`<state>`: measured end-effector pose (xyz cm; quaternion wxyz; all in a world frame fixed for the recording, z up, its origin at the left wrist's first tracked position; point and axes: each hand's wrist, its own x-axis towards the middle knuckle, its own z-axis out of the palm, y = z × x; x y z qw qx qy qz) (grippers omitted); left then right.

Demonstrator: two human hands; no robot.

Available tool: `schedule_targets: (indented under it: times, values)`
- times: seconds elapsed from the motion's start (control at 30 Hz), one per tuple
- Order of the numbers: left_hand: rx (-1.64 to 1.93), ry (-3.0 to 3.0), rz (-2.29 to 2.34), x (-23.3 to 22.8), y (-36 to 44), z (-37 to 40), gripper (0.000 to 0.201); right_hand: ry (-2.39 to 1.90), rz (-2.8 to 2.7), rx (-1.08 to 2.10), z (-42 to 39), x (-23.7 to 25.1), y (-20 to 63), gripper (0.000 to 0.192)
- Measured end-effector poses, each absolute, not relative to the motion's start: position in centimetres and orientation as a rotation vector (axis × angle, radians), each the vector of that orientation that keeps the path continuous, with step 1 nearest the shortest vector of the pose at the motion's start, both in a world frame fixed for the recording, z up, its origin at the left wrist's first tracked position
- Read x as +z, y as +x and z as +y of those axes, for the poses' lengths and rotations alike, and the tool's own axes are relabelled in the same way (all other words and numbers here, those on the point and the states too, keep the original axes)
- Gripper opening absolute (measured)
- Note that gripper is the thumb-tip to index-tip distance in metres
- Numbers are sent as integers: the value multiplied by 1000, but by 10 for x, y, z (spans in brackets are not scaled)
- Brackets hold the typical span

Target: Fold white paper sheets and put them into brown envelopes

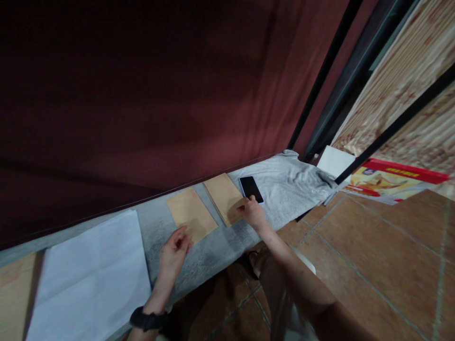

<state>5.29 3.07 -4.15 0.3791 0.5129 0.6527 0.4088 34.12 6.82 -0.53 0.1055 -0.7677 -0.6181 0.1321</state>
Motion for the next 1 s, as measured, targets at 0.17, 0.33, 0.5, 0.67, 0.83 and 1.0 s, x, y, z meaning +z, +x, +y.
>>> schedule_targets:
  times: [0.17, 0.33, 0.5, 0.67, 0.83, 1.0]
  values:
    - [1035, 1047, 1349, -36, 107, 39, 54, -2235, -1813, 411, 69, -8, 344, 28]
    - [987, 900, 1347, -32, 153, 60, 33, -2175, -1822, 466, 69, -10, 348, 26]
    - [952, 991, 1380, -35, 173, 66, 26, -2116, -1854, 493, 70, -11, 352, 24]
    - [965, 1069, 1485, -37, 176, 67, 26, -2094, -1865, 515, 71, -11, 353, 24]
    - [918, 1130, 1577, -38, 176, 71, 27, -2124, -1843, 509, 72, -9, 351, 25]
    - [828, 1211, 1617, -40, 175, 65, 30, -2143, -1836, 507, 73, -8, 352, 26]
